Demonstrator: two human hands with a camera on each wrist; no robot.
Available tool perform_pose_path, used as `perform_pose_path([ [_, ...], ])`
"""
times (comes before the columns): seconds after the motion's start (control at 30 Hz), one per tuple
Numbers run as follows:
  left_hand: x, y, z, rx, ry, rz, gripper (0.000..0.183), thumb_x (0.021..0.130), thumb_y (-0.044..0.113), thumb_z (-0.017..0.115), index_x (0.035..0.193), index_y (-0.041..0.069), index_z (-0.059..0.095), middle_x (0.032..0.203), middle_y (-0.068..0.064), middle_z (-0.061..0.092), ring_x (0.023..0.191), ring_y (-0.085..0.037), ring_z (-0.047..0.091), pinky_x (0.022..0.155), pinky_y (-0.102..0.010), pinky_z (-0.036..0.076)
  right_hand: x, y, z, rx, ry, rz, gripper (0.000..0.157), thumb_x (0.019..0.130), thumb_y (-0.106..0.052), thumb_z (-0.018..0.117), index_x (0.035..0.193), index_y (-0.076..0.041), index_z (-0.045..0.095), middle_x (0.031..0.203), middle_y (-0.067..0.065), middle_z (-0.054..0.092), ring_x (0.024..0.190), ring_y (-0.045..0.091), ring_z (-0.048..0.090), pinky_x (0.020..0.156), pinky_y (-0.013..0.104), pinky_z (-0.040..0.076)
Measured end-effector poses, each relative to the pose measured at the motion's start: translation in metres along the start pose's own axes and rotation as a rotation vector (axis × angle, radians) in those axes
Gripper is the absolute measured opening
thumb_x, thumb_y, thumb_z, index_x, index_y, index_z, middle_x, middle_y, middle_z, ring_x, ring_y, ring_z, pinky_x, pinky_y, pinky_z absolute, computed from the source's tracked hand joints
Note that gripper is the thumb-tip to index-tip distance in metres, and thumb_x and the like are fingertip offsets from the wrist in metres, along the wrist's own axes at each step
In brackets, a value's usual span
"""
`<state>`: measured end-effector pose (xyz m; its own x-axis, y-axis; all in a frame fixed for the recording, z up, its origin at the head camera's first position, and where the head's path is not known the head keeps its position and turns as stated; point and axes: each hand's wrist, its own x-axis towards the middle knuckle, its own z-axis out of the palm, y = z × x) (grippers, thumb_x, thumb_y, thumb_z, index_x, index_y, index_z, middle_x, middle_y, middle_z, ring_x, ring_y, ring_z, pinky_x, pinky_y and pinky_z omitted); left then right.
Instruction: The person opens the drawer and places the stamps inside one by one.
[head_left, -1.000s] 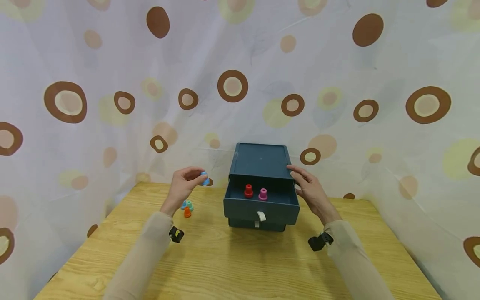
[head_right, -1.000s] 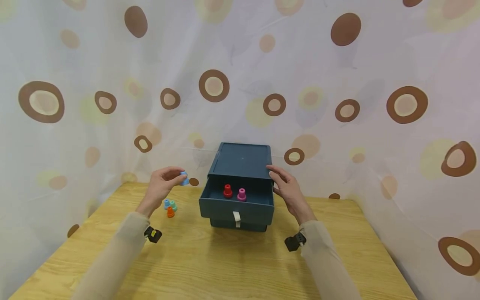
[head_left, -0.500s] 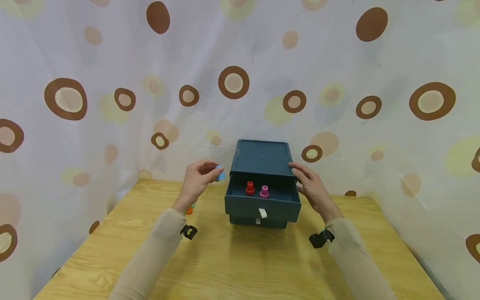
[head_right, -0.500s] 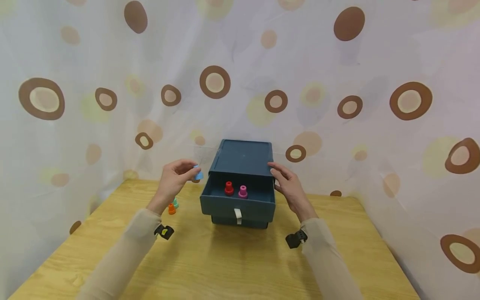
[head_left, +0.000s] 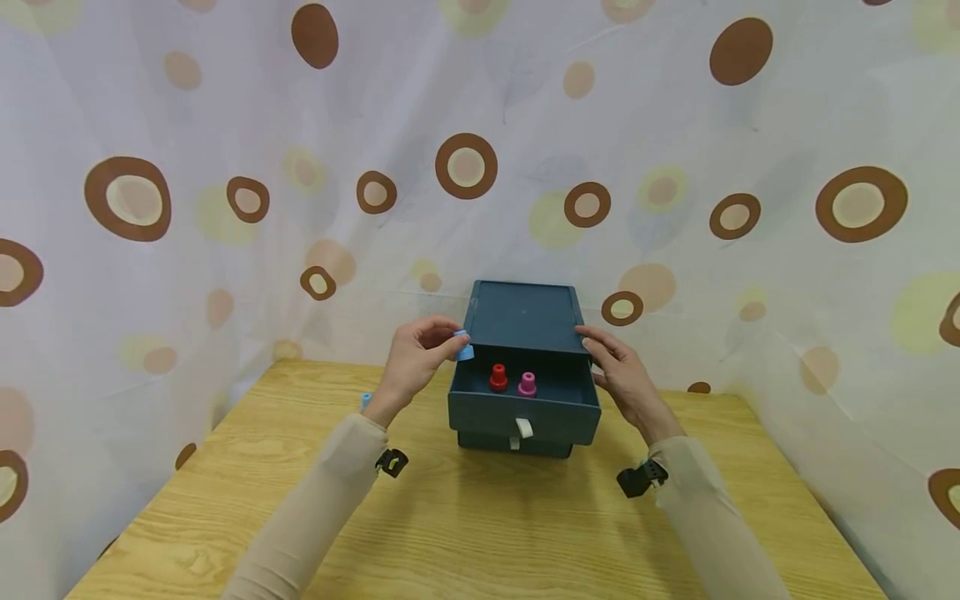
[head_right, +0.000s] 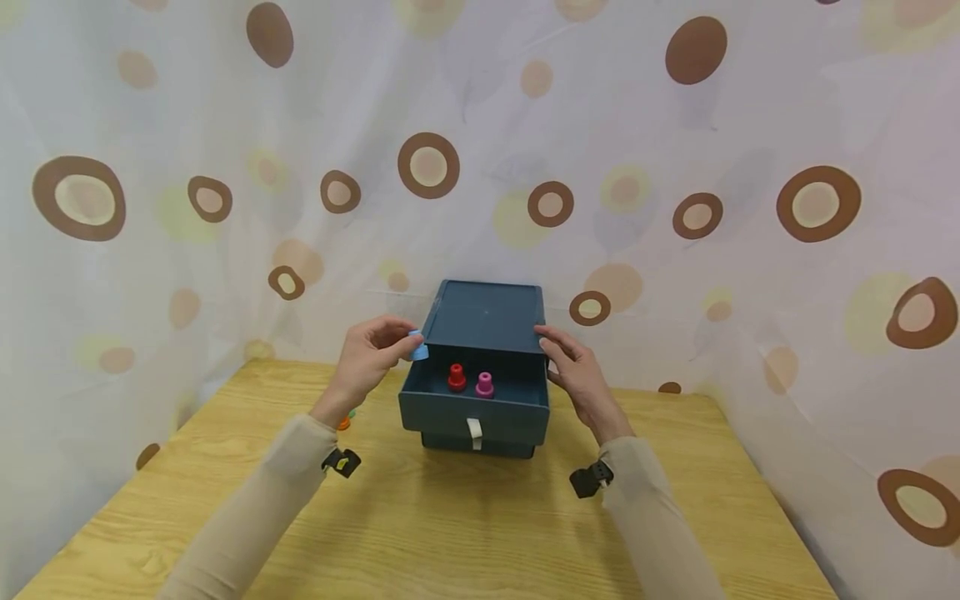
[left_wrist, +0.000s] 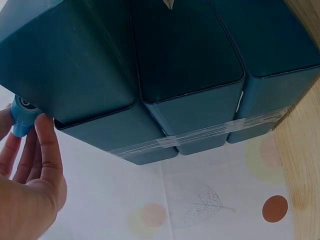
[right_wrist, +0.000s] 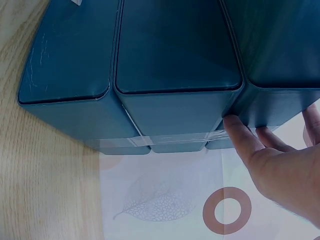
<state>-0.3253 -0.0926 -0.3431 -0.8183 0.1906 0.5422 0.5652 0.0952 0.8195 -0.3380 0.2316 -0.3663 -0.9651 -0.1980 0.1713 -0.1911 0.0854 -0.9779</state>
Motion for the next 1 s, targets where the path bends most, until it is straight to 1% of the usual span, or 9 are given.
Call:
perform_pose_path([
  [0.07, 0.001, 0.000, 0.001, 0.000, 0.001, 0.009, 0.025, 0.091, 0.009, 0.069, 0.112, -0.006, 0.067, 0.102, -0.024, 0.070, 0.077, -0.015, 0.067, 0.074, -0.030, 0.057, 0.000, 0.000, 0.000, 0.000, 0.002, -0.002, 0.056, 0.104, -0.040, 0.046, 0.152, -0.013, 0.037, 0.164, 0.010, 0.016, 0.151, 0.037, 0.011, 0.116, 0.063, 0.019],
  [0.13, 0.001, 0.000, 0.001, -0.001, -0.001, 0.022, 0.025, 0.091, 0.011, 0.070, 0.111, -0.004, 0.068, 0.102, -0.022, 0.071, 0.077, -0.013, 0.067, 0.074, -0.028, 0.057, -0.001, 0.000, 0.000, 0.001, 0.003, -0.002, 0.056, 0.104, -0.040, 0.046, 0.152, -0.013, 0.037, 0.164, 0.010, 0.016, 0.151, 0.037, 0.011, 0.117, 0.062, 0.019],
  [0.3, 0.003, 0.001, 0.006, -0.002, -0.005, 0.054, 0.026, 0.091, 0.016, 0.071, 0.110, -0.003, 0.068, 0.100, -0.016, 0.072, 0.076, -0.014, 0.067, 0.073, -0.032, 0.058, -0.002, 0.000, 0.001, 0.005, 0.001, 0.006, 0.055, 0.104, -0.040, 0.046, 0.152, -0.013, 0.037, 0.165, 0.009, 0.015, 0.151, 0.037, 0.011, 0.117, 0.062, 0.020],
  [0.43, 0.005, 0.003, 0.011, -0.015, -0.020, 0.070, 0.026, 0.092, 0.015, 0.070, 0.111, -0.003, 0.068, 0.098, -0.012, 0.072, 0.075, -0.016, 0.067, 0.071, -0.033, 0.058, -0.002, -0.001, 0.001, 0.002, 0.002, 0.005, 0.056, 0.104, -0.041, 0.046, 0.152, -0.013, 0.038, 0.165, 0.009, 0.015, 0.151, 0.036, 0.011, 0.117, 0.062, 0.019],
  [0.57, 0.008, 0.007, 0.017, -0.036, -0.043, 0.078, 0.025, 0.092, 0.013, 0.070, 0.111, -0.003, 0.067, 0.097, -0.013, 0.072, 0.074, -0.018, 0.067, 0.070, -0.034, 0.058, -0.002, -0.001, -0.001, -0.003, 0.002, 0.004, 0.056, 0.104, -0.042, 0.046, 0.152, -0.014, 0.037, 0.165, 0.008, 0.014, 0.152, 0.036, 0.010, 0.117, 0.062, 0.018],
  [0.63, 0.009, 0.009, 0.021, -0.037, -0.056, 0.077, 0.024, 0.091, 0.012, 0.070, 0.110, -0.003, 0.067, 0.095, -0.015, 0.073, 0.073, -0.021, 0.067, 0.070, -0.036, 0.058, -0.002, -0.002, -0.001, -0.003, 0.003, 0.008, 0.056, 0.104, -0.041, 0.046, 0.152, -0.014, 0.037, 0.165, 0.008, 0.014, 0.152, 0.036, 0.010, 0.117, 0.063, 0.018],
  [0.73, 0.010, 0.013, 0.027, -0.026, -0.093, 0.087, 0.022, 0.091, 0.011, 0.070, 0.108, -0.002, 0.068, 0.094, -0.017, 0.073, 0.073, -0.025, 0.068, 0.071, -0.038, 0.059, -0.002, -0.002, 0.000, 0.000, 0.003, 0.012, 0.056, 0.104, -0.041, 0.046, 0.152, -0.014, 0.037, 0.165, 0.009, 0.015, 0.151, 0.037, 0.010, 0.117, 0.063, 0.019],
  [0.87, 0.011, 0.018, 0.034, 0.000, -0.143, 0.101, 0.021, 0.090, 0.011, 0.071, 0.107, -0.001, 0.069, 0.094, -0.018, 0.073, 0.074, -0.024, 0.071, 0.073, -0.033, 0.059, -0.002, -0.002, 0.001, 0.001, 0.003, 0.009, 0.057, 0.103, -0.041, 0.046, 0.152, -0.013, 0.037, 0.164, 0.010, 0.016, 0.151, 0.037, 0.011, 0.117, 0.062, 0.020],
  [1.0, 0.011, 0.023, 0.039, 0.035, -0.173, 0.085, 0.022, 0.090, 0.012, 0.071, 0.109, 0.001, 0.069, 0.098, -0.015, 0.073, 0.083, -0.020, 0.072, 0.078, -0.029, 0.059, -0.001, -0.002, 0.001, -0.002, 0.002, 0.004, 0.056, 0.104, -0.041, 0.045, 0.152, -0.013, 0.037, 0.164, 0.010, 0.016, 0.151, 0.037, 0.011, 0.117, 0.061, 0.020],
])
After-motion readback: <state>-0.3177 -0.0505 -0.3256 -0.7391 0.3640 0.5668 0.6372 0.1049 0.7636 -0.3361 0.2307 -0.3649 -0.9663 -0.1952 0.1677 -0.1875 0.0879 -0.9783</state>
